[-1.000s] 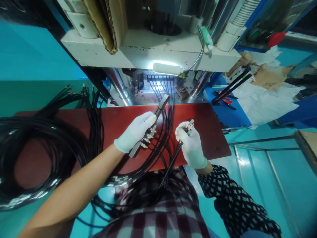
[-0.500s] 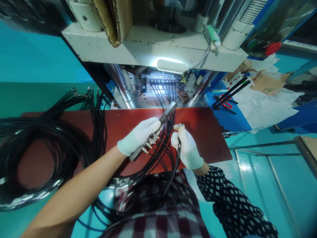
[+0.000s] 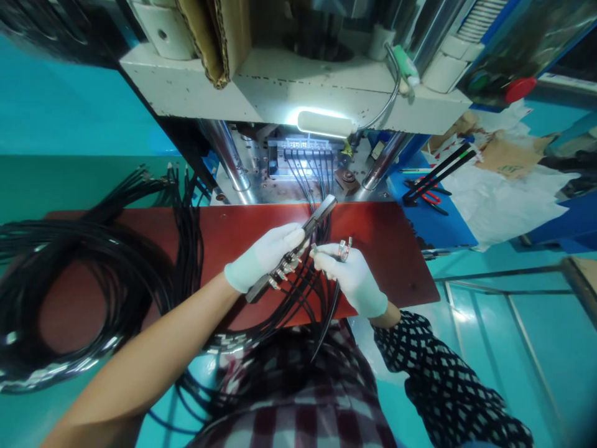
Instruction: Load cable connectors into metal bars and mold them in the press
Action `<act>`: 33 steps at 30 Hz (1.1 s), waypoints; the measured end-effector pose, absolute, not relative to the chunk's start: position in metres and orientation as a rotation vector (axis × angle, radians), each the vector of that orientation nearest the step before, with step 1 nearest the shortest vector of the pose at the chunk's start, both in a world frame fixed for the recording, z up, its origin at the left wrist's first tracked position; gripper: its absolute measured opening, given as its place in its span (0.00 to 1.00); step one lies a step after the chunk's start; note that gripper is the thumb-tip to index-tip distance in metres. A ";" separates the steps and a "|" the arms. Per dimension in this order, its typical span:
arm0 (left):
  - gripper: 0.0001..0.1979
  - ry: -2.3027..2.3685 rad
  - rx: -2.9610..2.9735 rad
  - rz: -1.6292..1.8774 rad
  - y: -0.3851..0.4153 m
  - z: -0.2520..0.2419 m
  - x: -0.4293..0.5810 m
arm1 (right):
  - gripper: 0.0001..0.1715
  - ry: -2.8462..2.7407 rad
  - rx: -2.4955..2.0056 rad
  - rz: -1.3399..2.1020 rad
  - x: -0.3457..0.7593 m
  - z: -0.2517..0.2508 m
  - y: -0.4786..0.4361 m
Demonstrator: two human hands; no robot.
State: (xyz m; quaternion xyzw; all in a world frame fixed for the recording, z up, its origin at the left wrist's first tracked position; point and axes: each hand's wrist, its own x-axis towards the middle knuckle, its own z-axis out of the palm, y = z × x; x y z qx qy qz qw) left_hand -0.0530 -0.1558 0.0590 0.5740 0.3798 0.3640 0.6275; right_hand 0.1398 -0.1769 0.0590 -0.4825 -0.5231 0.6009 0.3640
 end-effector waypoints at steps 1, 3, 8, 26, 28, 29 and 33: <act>0.19 0.857 1.322 0.828 -0.156 0.059 -0.053 | 0.12 -1.389 -1.262 1.524 0.138 0.063 -0.176; 0.19 0.842 1.329 0.823 -0.155 0.058 -0.052 | 0.12 -1.467 -1.291 1.492 0.134 0.070 -0.174; 0.18 0.799 1.370 0.845 -0.154 0.059 -0.051 | 0.13 -1.519 -1.305 1.425 0.127 0.074 -0.170; 0.20 0.999 1.376 0.741 -0.163 0.063 -0.044 | 0.09 -1.761 -1.325 1.406 0.161 0.078 -0.167; 0.20 0.998 1.263 0.746 -0.163 0.064 -0.047 | 0.08 -1.562 -1.346 1.481 0.164 0.077 -0.169; 0.20 0.999 1.225 0.752 -0.162 0.064 -0.049 | 0.07 -1.460 -1.363 1.499 0.164 0.075 -0.171; 0.20 0.971 1.204 0.773 -0.160 0.062 -0.053 | 0.13 -1.202 -1.240 1.637 0.165 0.058 -0.176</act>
